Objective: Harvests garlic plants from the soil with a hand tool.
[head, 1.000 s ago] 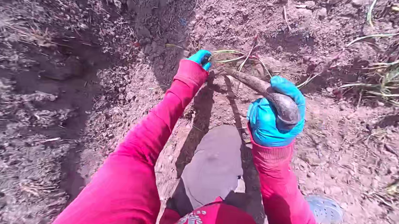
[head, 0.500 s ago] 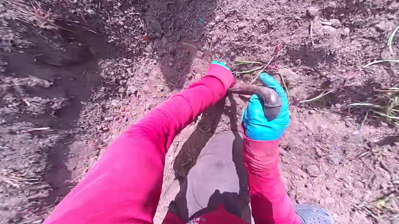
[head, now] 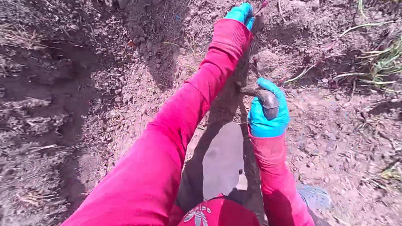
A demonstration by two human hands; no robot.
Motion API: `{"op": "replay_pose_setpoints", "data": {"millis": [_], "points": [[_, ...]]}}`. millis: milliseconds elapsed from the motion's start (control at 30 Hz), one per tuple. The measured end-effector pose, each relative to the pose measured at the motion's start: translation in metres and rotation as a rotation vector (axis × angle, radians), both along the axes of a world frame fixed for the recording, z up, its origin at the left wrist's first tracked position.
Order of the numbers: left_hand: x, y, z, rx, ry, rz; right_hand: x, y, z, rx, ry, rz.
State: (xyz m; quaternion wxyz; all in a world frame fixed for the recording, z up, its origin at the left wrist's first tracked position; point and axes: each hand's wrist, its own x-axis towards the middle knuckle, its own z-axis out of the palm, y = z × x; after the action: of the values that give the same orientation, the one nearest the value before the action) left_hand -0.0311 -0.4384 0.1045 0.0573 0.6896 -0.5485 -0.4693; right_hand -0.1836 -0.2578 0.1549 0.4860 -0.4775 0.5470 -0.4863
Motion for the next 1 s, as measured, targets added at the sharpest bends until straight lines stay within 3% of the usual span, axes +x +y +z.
{"op": "replay_pose_setpoints", "data": {"millis": [67,167,233,267,333,400,467,533,600,667,733,800,867,933,1000], "points": [[0.008,0.027,0.009,0.002,-0.003,0.022,-0.003,0.003,0.005,0.09,0.007,0.012],[0.063,0.095,-0.022,0.134,-0.055,0.036,-0.008,-0.013,0.04,-0.046,-0.17,-0.018],[0.093,0.113,-0.019,0.02,-0.088,0.135,0.001,-0.022,0.021,-0.133,-0.216,-0.073],[0.091,0.11,-0.005,-0.015,-0.14,0.067,0.008,-0.018,0.001,-0.09,-0.162,-0.066],[0.054,0.102,0.01,0.013,-0.218,-0.315,0.015,0.003,-0.028,0.11,0.032,0.049],[0.002,0.101,-0.018,0.137,-0.359,-0.738,0.011,0.007,-0.026,0.078,0.052,0.009],[-0.015,0.137,-0.054,0.106,-0.346,-0.83,-0.013,0.009,0.011,-0.016,-0.058,-0.024],[-0.002,0.158,-0.049,-0.096,-0.252,-0.655,-0.047,0.003,0.039,-0.06,-0.066,0.006],[0.015,0.16,-0.029,-0.281,-0.299,-0.293,-0.073,0.009,0.033,-0.028,0.049,0.064],[0.023,0.13,-0.018,0.018,-0.445,0.044,-0.081,0.021,0.025,0.059,0.129,0.064],[0.023,0.094,-0.042,0.338,-0.431,0.101,-0.077,0.019,0.04,0.031,0.068,-0.021],[0.015,0.088,-0.053,0.408,-0.372,0.069,-0.073,0.014,0.054,-0.112,-0.081,-0.06],[0.014,0.09,-0.037,0.298,-0.231,0.151,-0.064,0.007,0.036,-0.177,-0.177,-0.065],[0.011,0.093,-0.007,0.118,-0.041,0.307,-0.056,0.016,-0.002,-0.03,-0.143,-0.074],[0.001,0.1,0.01,0.078,0.142,0.377,-0.055,0.033,-0.014,0.141,-0.098,-0.097]]}}
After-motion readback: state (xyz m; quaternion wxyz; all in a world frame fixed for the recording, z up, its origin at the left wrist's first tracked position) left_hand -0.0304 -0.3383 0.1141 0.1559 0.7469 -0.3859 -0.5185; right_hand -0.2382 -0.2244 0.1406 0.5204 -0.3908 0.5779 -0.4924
